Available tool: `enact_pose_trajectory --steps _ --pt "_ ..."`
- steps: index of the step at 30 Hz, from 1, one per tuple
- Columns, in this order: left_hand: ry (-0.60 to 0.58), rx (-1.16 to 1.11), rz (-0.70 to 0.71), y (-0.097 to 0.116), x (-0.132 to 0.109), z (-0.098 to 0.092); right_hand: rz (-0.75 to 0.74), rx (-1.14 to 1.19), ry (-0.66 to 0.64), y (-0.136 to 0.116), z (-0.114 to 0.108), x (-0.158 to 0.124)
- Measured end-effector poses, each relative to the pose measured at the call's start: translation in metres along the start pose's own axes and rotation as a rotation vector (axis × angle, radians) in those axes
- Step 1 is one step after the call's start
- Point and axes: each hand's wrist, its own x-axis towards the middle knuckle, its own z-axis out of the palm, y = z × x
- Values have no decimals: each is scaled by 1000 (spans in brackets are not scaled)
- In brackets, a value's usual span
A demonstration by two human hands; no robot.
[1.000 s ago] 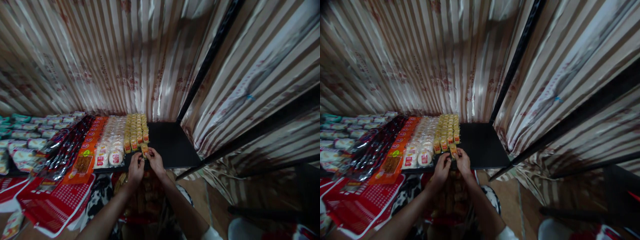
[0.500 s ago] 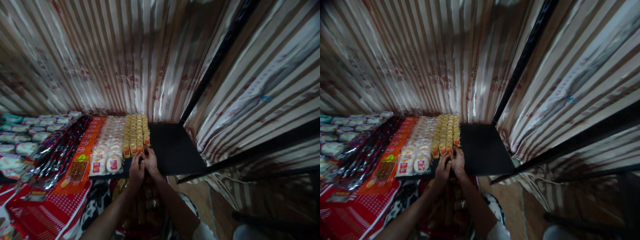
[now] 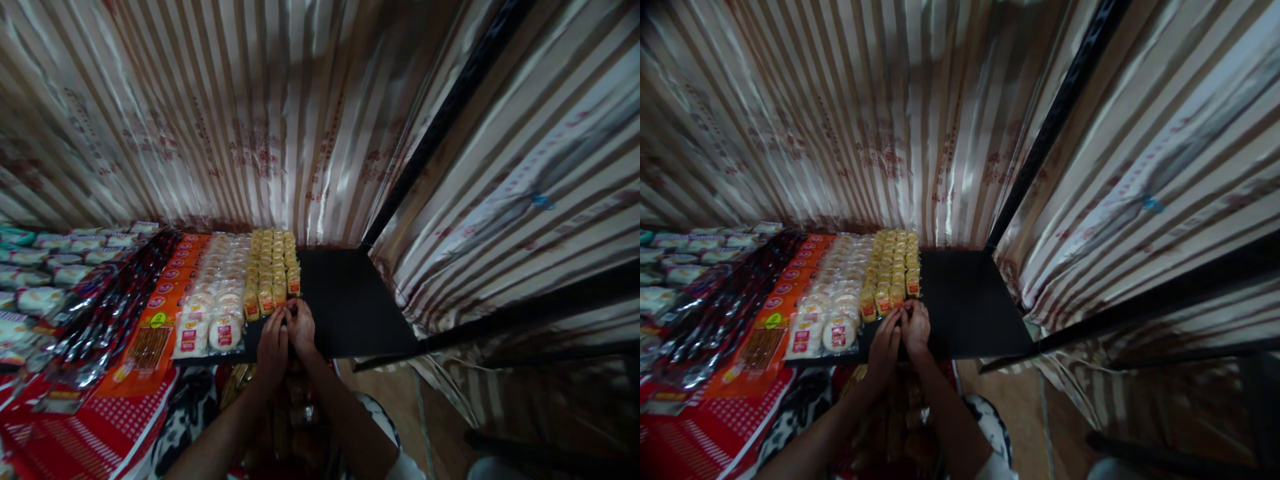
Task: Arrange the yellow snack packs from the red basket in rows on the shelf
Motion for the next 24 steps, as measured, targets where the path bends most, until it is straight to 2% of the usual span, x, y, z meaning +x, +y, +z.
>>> enact_pose_trajectory --steps 5,11,16,20,22,24 --pt "5 52 73 -7 -2 3 30 -18 -15 2 3 0" --pt "-10 115 36 2 -1 2 2 -30 -27 -1 -1 1" --pt "-4 108 71 6 0 -3 17 38 -45 -4 -10 -3" --pt "-14 138 103 12 -8 -13 38 129 6 -8 -25 -25" --pt "-44 165 137 16 -22 -20 35 182 31 -11 -34 -46" --pt "-100 185 154 17 -41 -27 52 228 1 -9 -42 -71"
